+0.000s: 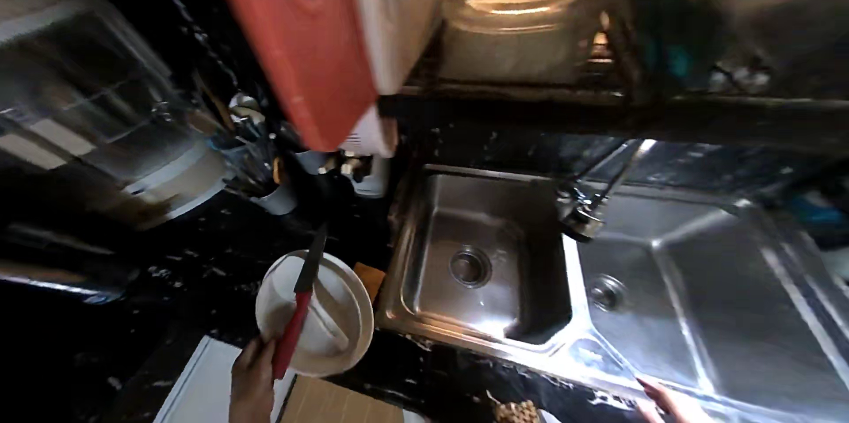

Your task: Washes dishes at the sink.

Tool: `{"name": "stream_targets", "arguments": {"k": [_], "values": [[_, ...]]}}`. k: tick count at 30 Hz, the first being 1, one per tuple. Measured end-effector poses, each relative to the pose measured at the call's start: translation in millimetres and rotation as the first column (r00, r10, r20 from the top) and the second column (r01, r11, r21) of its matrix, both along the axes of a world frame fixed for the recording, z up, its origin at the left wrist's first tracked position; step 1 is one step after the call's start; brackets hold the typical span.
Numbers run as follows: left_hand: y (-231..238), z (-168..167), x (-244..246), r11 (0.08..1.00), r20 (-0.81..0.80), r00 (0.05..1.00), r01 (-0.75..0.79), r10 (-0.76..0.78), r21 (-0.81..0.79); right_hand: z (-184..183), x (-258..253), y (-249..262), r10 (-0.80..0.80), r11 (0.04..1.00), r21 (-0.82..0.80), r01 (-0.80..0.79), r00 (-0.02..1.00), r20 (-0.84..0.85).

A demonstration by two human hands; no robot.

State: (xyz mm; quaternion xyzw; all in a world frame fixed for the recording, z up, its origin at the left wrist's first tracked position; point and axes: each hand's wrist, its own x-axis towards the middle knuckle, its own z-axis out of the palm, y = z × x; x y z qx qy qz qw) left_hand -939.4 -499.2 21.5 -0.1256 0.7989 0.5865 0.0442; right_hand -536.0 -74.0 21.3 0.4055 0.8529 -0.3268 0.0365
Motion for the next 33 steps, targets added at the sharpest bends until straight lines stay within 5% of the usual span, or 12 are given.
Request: {"name": "stream_targets", "arguments": {"k": [5,11,18,22,26,33], "values": [[60,21,33,0.953,0.113,0.947,0.300,-0.301,0.030,-32,43,6,-0.199,0.957,0.184,0.225,0.969,-0.148],[187,10,34,0.814,0.205,0.796,0.580,-0.570,0.010,-100,86,12,-0.294,0.798,0.408,0.444,0.877,-0.379],[315,-79,1,0.712,0.374,0.648,0.700,-0.664,0.050,-142,84,9,-0.403,0.602,0.541,0.587,0.809,-0.429],[358,-141,-18,0.687,0.455,0.595,0.725,-0.662,0.052,-142,78,9,-0.441,0.573,0.541,0.616,0.788,-0.430],[375,-199,-29,0.620,0.537,0.506,0.784,-0.675,0.041,-132,76,7,-0.460,0.586,0.533,0.611,0.792,-0.402],[367,-245,-16,0.596,0.635,0.440,0.802,-0.635,0.039,-122,72,13,-0.536,0.654,0.437,0.618,0.786,-0.309]]}}
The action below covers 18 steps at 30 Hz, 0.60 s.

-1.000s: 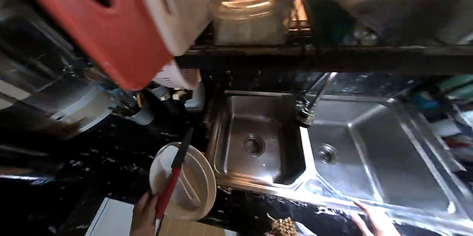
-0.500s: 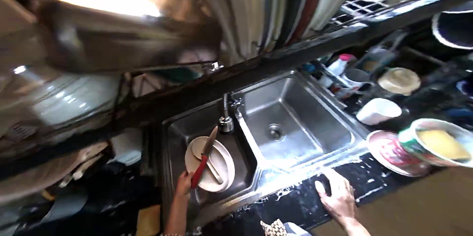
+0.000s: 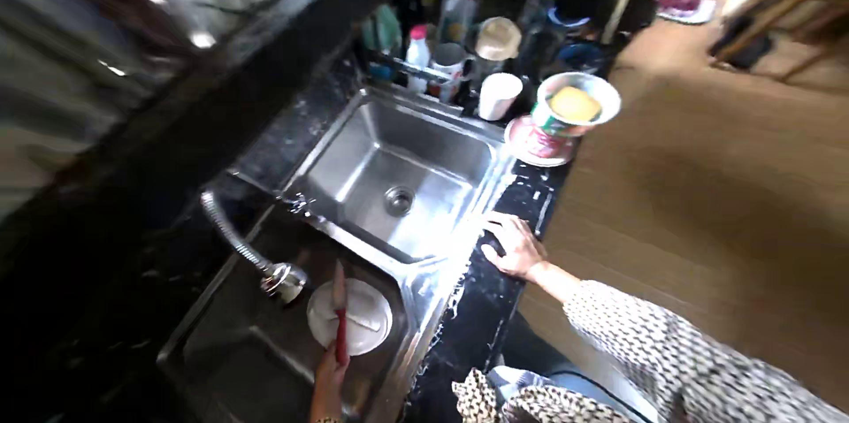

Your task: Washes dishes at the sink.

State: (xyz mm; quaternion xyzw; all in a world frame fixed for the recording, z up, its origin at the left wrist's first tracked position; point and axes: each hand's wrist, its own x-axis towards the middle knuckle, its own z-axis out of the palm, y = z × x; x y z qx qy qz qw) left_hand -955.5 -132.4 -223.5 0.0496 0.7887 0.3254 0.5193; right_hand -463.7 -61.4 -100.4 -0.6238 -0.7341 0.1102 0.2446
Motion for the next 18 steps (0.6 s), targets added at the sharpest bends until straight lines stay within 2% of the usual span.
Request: {"name": "stream_targets", "arguments": {"k": [5,10,14,18], "values": [[3,-15,8,0.997,0.054,0.997,0.048,-0.045,-0.052,-2,3,-1,-0.014,0.994,-0.105,0.016,1.000,0.014],[8,-17,14,0.997,0.083,0.994,0.072,-0.069,-0.035,0,2,2,-0.008,0.981,-0.193,0.009,1.000,0.010],[8,-26,7,0.989,0.093,0.985,0.148,-0.147,-0.003,-2,2,1,-0.007,0.988,-0.156,0.004,1.000,-0.020],[14,-29,9,0.972,0.029,0.972,0.230,-0.232,0.050,-7,1,1,-0.004,0.994,-0.107,0.001,1.000,-0.030]]}}
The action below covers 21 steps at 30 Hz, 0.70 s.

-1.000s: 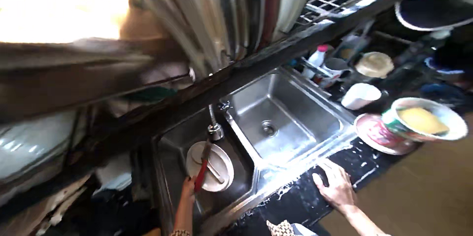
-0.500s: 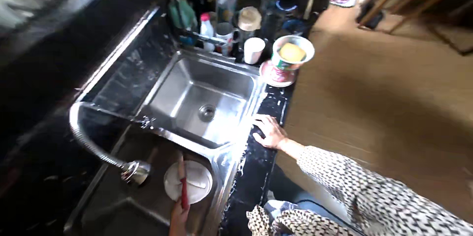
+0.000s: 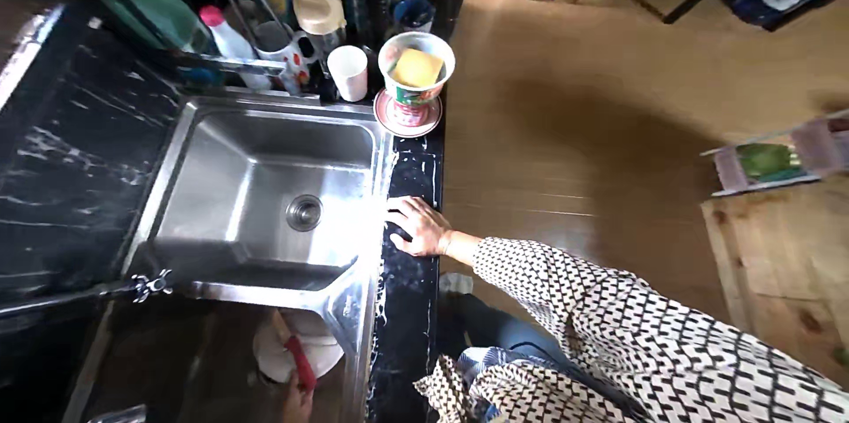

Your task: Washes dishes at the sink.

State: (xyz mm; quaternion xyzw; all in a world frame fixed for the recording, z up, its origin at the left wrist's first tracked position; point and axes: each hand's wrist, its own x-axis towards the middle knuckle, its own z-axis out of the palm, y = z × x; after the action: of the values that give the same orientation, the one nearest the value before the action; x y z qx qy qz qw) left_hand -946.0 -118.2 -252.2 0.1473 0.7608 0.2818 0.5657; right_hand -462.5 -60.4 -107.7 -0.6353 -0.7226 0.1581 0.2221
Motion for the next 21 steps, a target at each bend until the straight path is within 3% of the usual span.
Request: {"name": "stream_targets", "arguments": {"k": [7,14,17,21], "values": [[10,9,15,0.991,-0.142,0.981,0.134,-0.135,-0.016,-4,-1,1,0.014,0.999,0.047,-0.013,1.000,-0.013],[26,29,10,0.930,-0.210,0.934,0.222,-0.290,-0.293,-8,3,1,0.038,0.995,0.092,-0.037,0.999,-0.010],[32,49,9,0.907,-0.468,0.779,0.318,-0.416,-0.277,-5,3,2,0.042,0.998,0.045,-0.042,0.999,-0.007],[28,122,51,0.922,-0.732,0.622,0.387,-0.278,-0.021,1,2,1,0.044,0.999,-0.016,-0.044,0.999,-0.024]]}}
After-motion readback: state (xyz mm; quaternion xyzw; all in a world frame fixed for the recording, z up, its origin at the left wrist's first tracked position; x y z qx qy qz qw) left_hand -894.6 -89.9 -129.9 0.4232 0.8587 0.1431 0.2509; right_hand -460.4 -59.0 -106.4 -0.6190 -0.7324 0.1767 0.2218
